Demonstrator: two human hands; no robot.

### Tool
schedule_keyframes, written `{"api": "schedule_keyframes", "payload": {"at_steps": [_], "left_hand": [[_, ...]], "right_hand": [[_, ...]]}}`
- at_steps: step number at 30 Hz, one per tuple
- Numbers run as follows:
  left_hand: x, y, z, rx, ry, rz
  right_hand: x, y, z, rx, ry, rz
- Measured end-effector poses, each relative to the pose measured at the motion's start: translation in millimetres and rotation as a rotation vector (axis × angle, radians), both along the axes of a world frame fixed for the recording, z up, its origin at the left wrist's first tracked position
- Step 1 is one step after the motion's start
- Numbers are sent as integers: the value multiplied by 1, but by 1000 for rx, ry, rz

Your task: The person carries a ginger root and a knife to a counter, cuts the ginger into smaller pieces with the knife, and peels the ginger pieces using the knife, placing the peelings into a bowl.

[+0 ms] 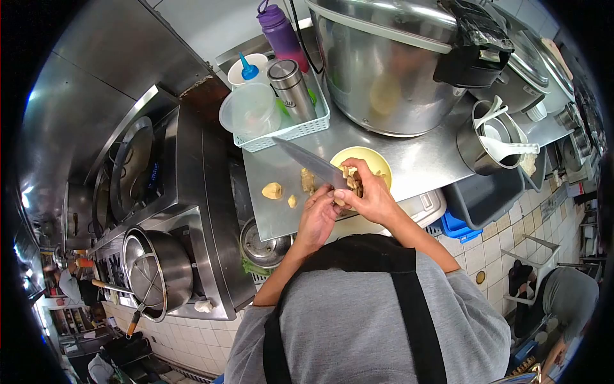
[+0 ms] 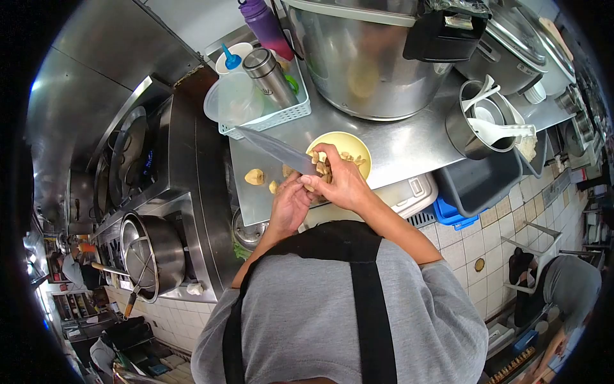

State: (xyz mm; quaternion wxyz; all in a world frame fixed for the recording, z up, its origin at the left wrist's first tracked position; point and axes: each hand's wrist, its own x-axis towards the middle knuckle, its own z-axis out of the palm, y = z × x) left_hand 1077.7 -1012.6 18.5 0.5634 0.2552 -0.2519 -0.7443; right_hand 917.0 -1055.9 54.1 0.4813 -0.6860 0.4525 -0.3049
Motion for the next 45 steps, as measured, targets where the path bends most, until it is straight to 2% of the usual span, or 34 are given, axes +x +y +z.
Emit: {"api": "schedule_keyframes", "payload": {"at_steps": [3, 6, 9, 11, 13, 16, 20, 23, 26, 29, 32, 38, 45], "left_hand": [[3, -2, -1, 13, -18, -15], [-1, 0, 4, 16, -62, 4], [-2, 3, -3, 31, -45, -23], [-2, 1, 2, 39, -10, -25], [2, -5, 7, 68, 29, 13], [8, -11, 7, 77, 60, 71], [16, -17, -15, 14, 48, 132], [8, -11, -3, 96, -52, 241], [8, -9, 1, 66, -64, 287], [12, -8, -8, 8, -118, 209], [14, -8, -14, -24, -103, 186], [14, -7, 0, 40, -54, 157], [24, -8, -4, 68, -7, 27]], "right_hand": [[1, 1, -2, -55, -133, 14], [5, -3, -14, -274, -114, -48], [-3, -13, -10, 281, -295, -82], [-7, -24, -24, 410, -453, -110], [-14, -24, -15, 368, -345, -81], [-12, -12, -8, 40, -12, 5], [-3, 2, -1, -189, 61, 79], [0, 3, 3, -188, 137, 87], [2, 1, 0, -236, 136, 97], [3, 2, 12, -27, 135, 94], [3, 0, 11, 9, 106, 95], [0, -3, -2, -43, 15, 107], [2, -4, -12, -185, 71, 82]]}}
